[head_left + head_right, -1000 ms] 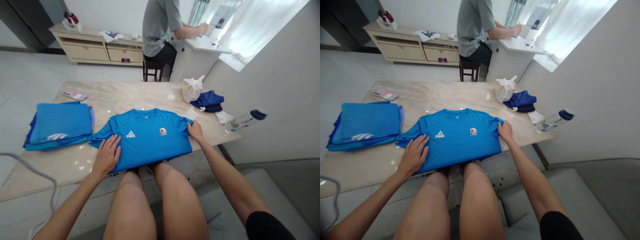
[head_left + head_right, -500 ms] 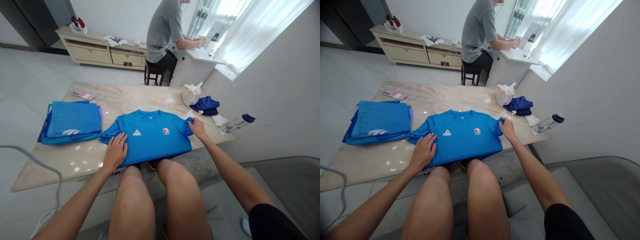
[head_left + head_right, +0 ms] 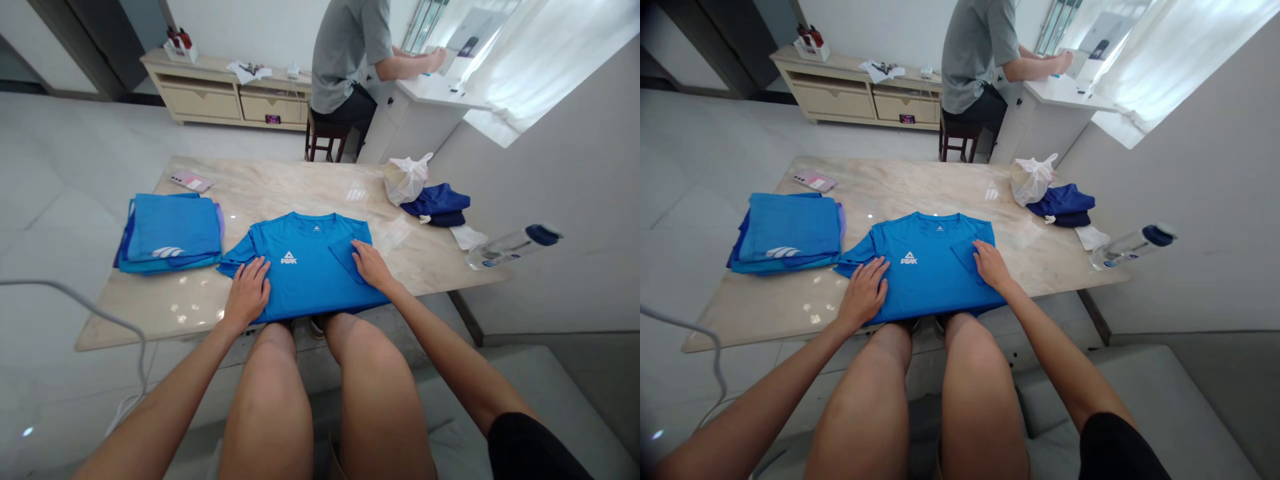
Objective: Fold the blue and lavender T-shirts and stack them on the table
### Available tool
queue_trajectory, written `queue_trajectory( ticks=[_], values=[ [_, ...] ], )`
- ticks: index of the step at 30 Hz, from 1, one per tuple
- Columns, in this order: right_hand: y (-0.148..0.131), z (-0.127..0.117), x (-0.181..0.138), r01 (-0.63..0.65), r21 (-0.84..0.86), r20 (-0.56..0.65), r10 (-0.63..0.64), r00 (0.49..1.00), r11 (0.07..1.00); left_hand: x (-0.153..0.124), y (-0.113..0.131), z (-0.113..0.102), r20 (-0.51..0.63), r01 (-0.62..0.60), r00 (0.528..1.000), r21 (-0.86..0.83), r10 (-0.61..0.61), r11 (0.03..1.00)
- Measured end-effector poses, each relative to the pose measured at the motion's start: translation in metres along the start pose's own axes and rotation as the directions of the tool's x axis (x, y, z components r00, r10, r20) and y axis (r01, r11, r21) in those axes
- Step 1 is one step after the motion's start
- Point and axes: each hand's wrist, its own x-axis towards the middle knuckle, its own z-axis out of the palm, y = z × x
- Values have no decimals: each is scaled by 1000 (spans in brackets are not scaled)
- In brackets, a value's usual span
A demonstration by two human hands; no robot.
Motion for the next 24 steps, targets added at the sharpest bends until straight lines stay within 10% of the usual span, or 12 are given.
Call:
queue_trajectory(
  ticks=[8, 14, 24],
  values=[
    [23, 21, -2, 13, -72, -16, -15, 1000, 997, -6, 5, -6, 26, 7, 1000, 52, -9, 999],
    [90, 3, -26, -62, -31, -379, 46, 924, 998, 18, -18, -32, -173, 247, 959, 111, -226, 963],
    [96, 13, -36, -106, -82, -394, 65, 917, 991, 68, -43, -50, 21, 375, 924, 139, -381, 917]
  ],
)
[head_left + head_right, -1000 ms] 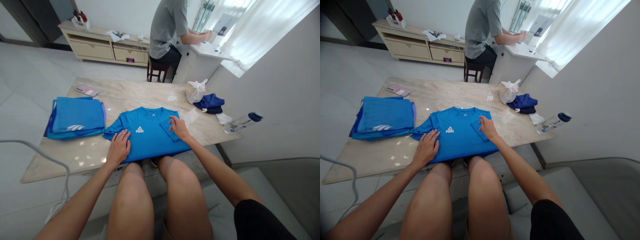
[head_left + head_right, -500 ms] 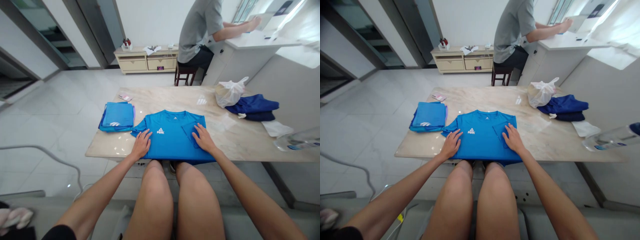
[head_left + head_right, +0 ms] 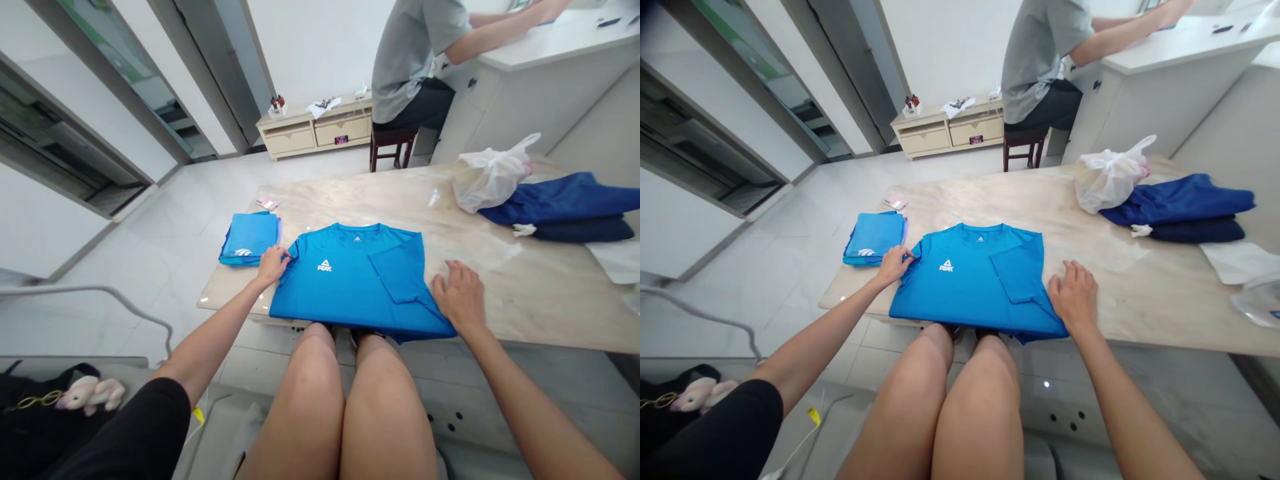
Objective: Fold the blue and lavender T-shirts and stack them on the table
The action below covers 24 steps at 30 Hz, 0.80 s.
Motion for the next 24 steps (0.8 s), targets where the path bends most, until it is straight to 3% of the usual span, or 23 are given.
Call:
queue_trajectory(
  ticks=[7, 10, 13, 16, 18, 20, 24],
  values=[
    [-4, -4, 1, -3, -13, -6, 3, 1000, 1000, 2, 5, -36, -146, 117, 982, -53, -123, 992],
    [-6, -4, 1, -26, -9, 6, 26, 1000, 1000, 3, 28, -50, -223, 142, 964, -31, -145, 989],
    [-7, -5, 2, -35, -2, 14, 35, 999, 999, 6, 67, -54, -251, 119, 961, 7, -113, 993],
    [-7, -6, 2, -35, 8, 23, 34, 999, 999, 5, 107, -41, -123, -52, 992, -133, 35, 990],
    [-7, -6, 2, -39, 11, 26, 39, 999, 999, -2, 120, -23, 5, -175, 983, -275, 184, 945],
    [-6, -5, 2, -42, 16, 26, 41, 999, 999, -16, 120, 1, 101, -269, 945, -305, 312, 914],
    [-4, -3, 2, -39, 22, 21, 39, 999, 999, -43, 90, 43, 238, -466, 840, -141, 487, 873]
  ],
)
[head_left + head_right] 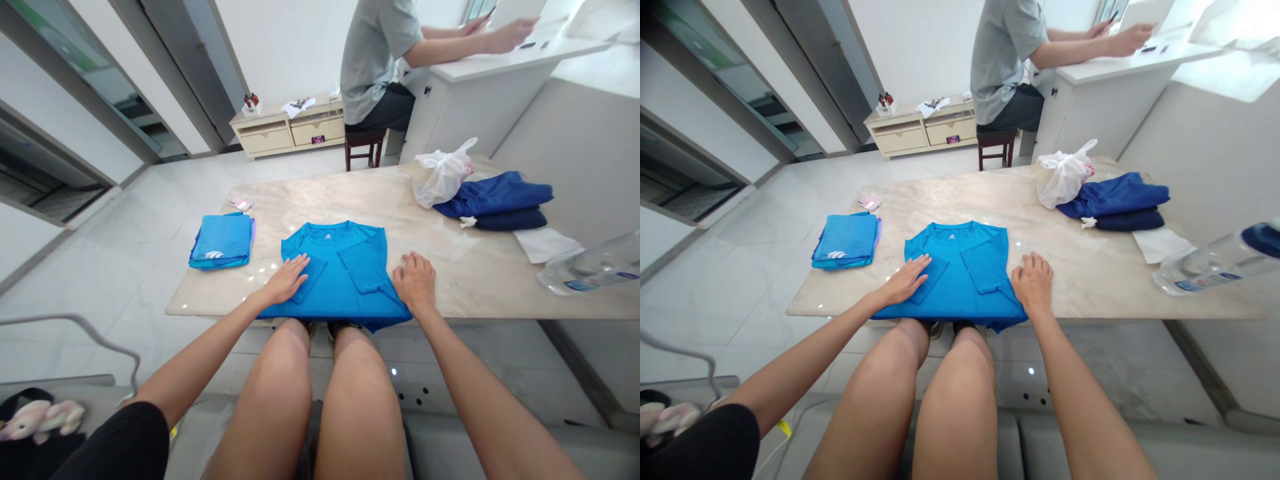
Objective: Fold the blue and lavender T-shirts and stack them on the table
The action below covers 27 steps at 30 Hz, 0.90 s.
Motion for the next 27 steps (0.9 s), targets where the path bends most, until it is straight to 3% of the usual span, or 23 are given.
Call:
queue_trajectory(
  ticks=[4, 12, 19, 22, 24, 27],
  values=[
    [2, 1, 0, 7, -24, -7, -7, 1000, 1000, -9, -27, 15, -18, 24, 1000, 129, -22, 991],
    [9, 6, 0, 18, -37, -5, -18, 1000, 999, 20, -50, 6, -63, 23, 998, 195, -11, 980],
    [7, 4, 1, 10, -64, -16, -12, 1000, 998, 13, -52, 8, -111, 53, 993, 156, -36, 986],
    [11, 4, 9, -6, -42, -1, 6, 1000, 999, 10, -61, 0, -190, 33, 982, 90, -15, 995],
    [13, 6, 21, -89, -18, 9, 89, 996, 996, 18, -70, -12, -292, 74, 954, 29, -62, 997],
    [5, 11, 53, -269, 51, 67, 266, 962, 962, 44, -87, -31, -357, 268, 885, -137, -300, 954]
  ],
)
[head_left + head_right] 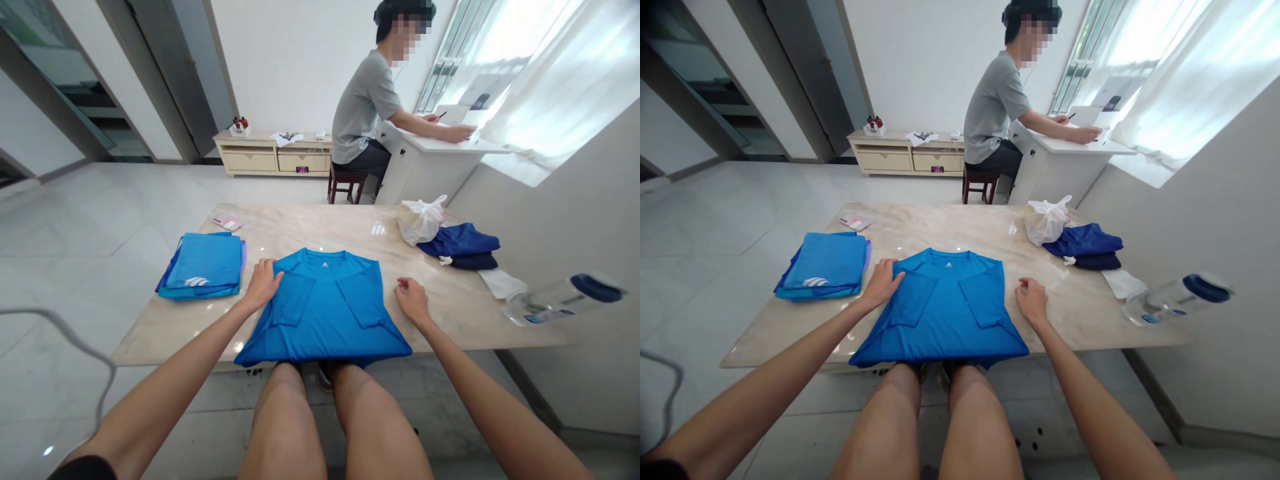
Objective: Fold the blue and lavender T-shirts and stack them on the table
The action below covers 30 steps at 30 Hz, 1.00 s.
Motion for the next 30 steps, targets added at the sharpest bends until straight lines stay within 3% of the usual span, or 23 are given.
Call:
queue_trajectory(
  ticks=[4, 8, 11, 14, 16, 19, 22, 25, 30],
  values=[
    [-38, 7, 47, -196, 17, 192, 189, 963, 980, 46, -9, 2, 53, 206, 978, -39, -204, 978],
    [-66, 7, 87, -153, -25, 434, 149, 889, 988, 74, -23, 9, 107, 292, 951, 7, -291, 956],
    [-76, 2, 109, -161, 8, 618, 121, 777, 987, 89, -38, 10, 168, 306, 940, -20, -298, 952],
    [-80, -7, 123, -226, 86, 715, 97, 692, 970, 98, -51, 5, 302, 327, 912, -119, -279, 938],
    [-81, -12, 129, -208, 125, 768, 38, 640, 970, 100, -55, -1, 389, 309, 893, -162, -227, 937],
    [-81, -17, 132, -126, 135, 817, -39, 576, 983, 99, -50, -10, 420, 243, 890, -103, -179, 965],
    [-85, -19, 129, -14, 69, 798, -47, 601, 998, 95, -35, -15, 445, 188, 878, 24, -178, 982],
    [-93, -20, 124, 112, 15, 738, -87, 669, 994, 88, -19, -18, 450, 126, 881, 81, -150, 989],
    [-110, -15, 130, 206, -11, 478, -176, 860, 978, 99, 1, -22, 168, 157, 969, 155, -183, 975]
  ],
)
